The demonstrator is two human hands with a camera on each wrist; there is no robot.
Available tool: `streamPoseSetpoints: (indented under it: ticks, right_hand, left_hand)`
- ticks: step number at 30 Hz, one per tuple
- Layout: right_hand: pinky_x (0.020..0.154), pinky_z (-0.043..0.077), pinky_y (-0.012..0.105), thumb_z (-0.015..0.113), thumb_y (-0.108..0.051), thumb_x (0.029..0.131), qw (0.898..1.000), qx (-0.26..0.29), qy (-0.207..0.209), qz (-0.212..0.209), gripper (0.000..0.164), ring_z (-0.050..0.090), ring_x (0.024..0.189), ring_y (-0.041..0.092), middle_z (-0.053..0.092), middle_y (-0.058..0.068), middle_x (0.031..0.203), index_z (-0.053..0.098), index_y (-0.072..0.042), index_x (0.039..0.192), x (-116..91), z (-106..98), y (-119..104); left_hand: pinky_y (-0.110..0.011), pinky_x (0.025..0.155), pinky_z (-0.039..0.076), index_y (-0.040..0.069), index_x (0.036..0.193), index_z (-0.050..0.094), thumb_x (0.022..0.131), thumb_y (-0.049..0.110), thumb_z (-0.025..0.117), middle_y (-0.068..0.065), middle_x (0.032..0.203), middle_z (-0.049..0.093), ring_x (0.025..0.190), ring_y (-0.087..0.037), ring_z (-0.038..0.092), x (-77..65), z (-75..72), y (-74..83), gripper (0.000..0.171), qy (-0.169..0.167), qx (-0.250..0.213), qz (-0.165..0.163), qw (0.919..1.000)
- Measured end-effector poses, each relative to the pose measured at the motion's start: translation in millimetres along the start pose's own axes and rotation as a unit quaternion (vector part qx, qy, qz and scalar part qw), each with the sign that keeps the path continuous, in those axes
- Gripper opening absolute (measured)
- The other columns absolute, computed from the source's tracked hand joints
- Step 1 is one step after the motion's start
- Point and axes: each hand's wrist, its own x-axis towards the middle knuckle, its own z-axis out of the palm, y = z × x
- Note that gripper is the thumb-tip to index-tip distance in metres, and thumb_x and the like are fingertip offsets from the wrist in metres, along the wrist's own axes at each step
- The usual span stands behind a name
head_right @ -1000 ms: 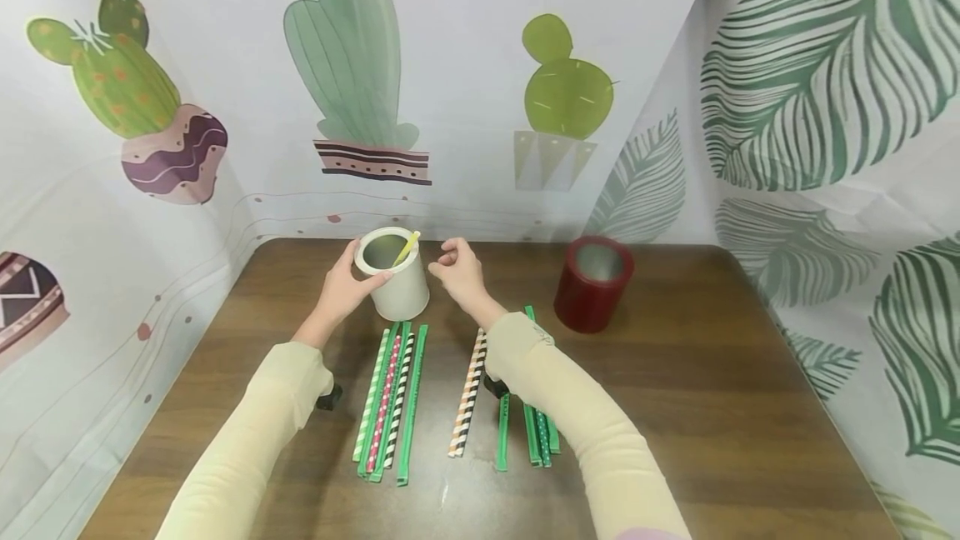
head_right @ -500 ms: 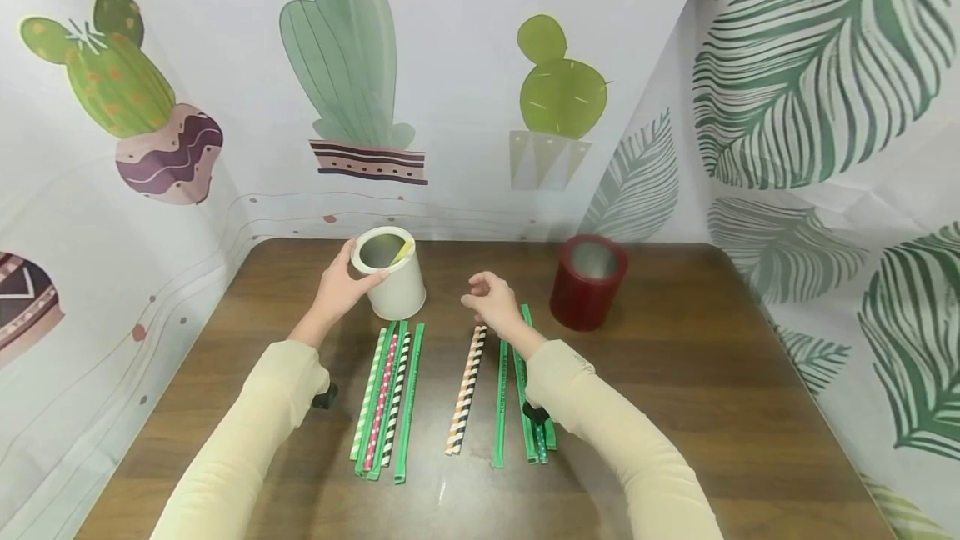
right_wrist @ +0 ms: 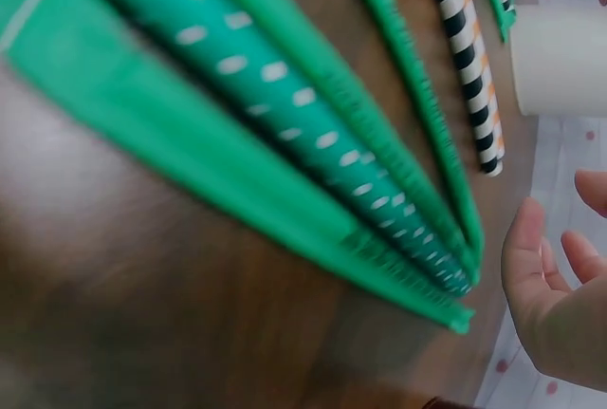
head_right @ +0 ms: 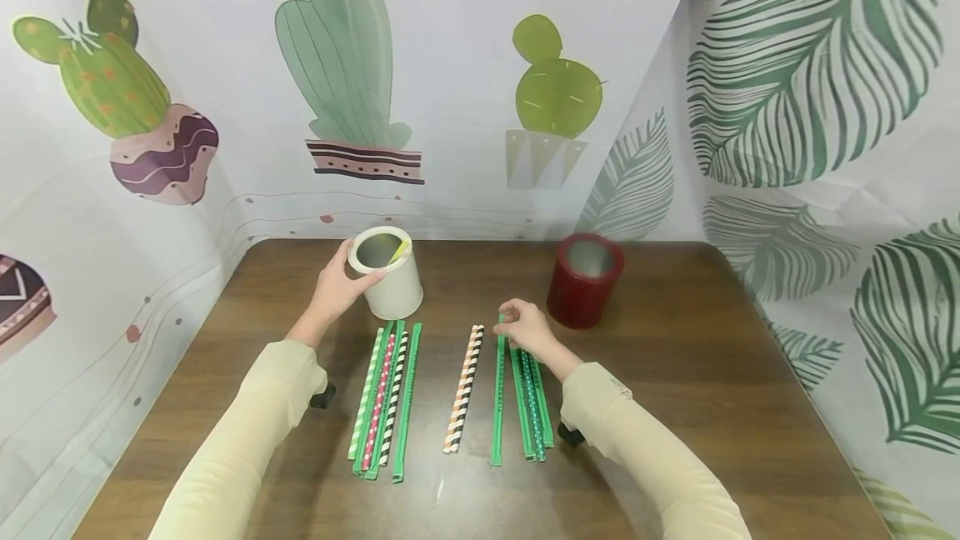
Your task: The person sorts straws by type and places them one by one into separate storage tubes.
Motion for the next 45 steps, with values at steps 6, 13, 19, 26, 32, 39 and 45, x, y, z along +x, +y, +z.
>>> streamPoseSetpoints:
  ticks: [6, 13, 19, 26, 32, 39, 45]
  right_hand:
    - [0.056, 0.051, 0.031, 0.061, -0.006, 0.080, 1.000, -0.019, 0.003, 0.020, 0.037, 0.054, 0.069, 0.016, 0.048, 0.012, 0.093, 0.049, 0.002, 0.114, -9, -8, 16]
    - [0.048, 0.048, 0.028, 0.062, -0.003, 0.077, 0.999, -0.050, 0.011, 0.011, 0.037, 0.051, 0.059, 0.016, 0.053, 0.010, 0.078, 0.051, 0.003, 0.111, -16, -14, 25]
    - [0.045, 0.047, 0.027, 0.061, -0.003, 0.076, 0.997, -0.074, 0.000, 0.010, 0.035, 0.049, 0.053, 0.014, 0.054, 0.009, 0.075, 0.052, 0.002, 0.110, -17, -14, 29]
    - [0.041, 0.044, 0.025, 0.062, -0.002, 0.075, 0.990, -0.143, 0.008, -0.009, 0.033, 0.046, 0.045, 0.012, 0.054, 0.009, 0.071, 0.054, 0.002, 0.107, -16, -7, 25]
    - [0.040, 0.044, 0.024, 0.064, -0.001, 0.074, 0.986, -0.169, 0.007, -0.003, 0.034, 0.048, 0.046, 0.012, 0.054, 0.008, 0.068, 0.054, 0.000, 0.107, -16, -1, 20]
    - [0.040, 0.045, 0.024, 0.062, 0.000, 0.075, 0.983, -0.184, 0.006, -0.006, 0.035, 0.048, 0.044, 0.013, 0.052, 0.007, 0.063, 0.053, 0.001, 0.108, -13, 9, 19]
    - [0.041, 0.045, 0.025, 0.063, 0.001, 0.074, 0.985, -0.171, 0.017, -0.003, 0.035, 0.048, 0.042, 0.013, 0.052, 0.006, 0.062, 0.054, 0.000, 0.108, -13, 16, 20]
  left_hand:
    - [-0.050, 0.100, 0.029, 0.012, 0.140, 0.021, 0.071, 0.049, 0.066, -0.014, 0.140, 0.031, 0.126, -0.032, 0.033, 0.5, 0.8, -1.4, 0.090, -0.002, -0.001, -0.002, 1.0000]
    - [-0.050, 0.101, 0.028, 0.013, 0.141, 0.019, 0.071, 0.048, 0.067, -0.014, 0.142, 0.028, 0.128, -0.031, 0.031, 0.8, 0.9, -1.1, 0.091, -0.003, -0.005, -0.006, 1.0000]
    - [-0.050, 0.100, 0.028, 0.014, 0.141, 0.020, 0.071, 0.049, 0.067, -0.014, 0.142, 0.029, 0.128, -0.032, 0.031, 1.1, 0.7, -0.8, 0.090, -0.002, -0.003, -0.004, 1.0000]
    - [-0.050, 0.101, 0.027, 0.013, 0.141, 0.018, 0.071, 0.050, 0.066, -0.014, 0.143, 0.027, 0.129, -0.032, 0.029, 0.7, 0.3, -1.5, 0.092, -0.004, -0.003, -0.005, 1.0000]
    - [-0.051, 0.102, 0.026, 0.014, 0.142, 0.017, 0.071, 0.051, 0.066, -0.014, 0.144, 0.025, 0.130, -0.032, 0.027, -0.1, -0.1, -0.7, 0.093, -0.009, -0.005, -0.012, 0.9999]
    - [-0.051, 0.101, 0.027, 0.011, 0.140, 0.020, 0.071, 0.049, 0.066, -0.015, 0.142, 0.028, 0.128, -0.033, 0.030, 0.2, 0.1, -0.5, 0.092, -0.004, -0.004, -0.003, 1.0000]
    - [-0.050, 0.101, 0.027, 0.011, 0.140, 0.020, 0.071, 0.049, 0.066, -0.014, 0.142, 0.029, 0.128, -0.032, 0.030, 0.6, 0.6, -0.6, 0.091, -0.002, -0.006, -0.004, 1.0000]
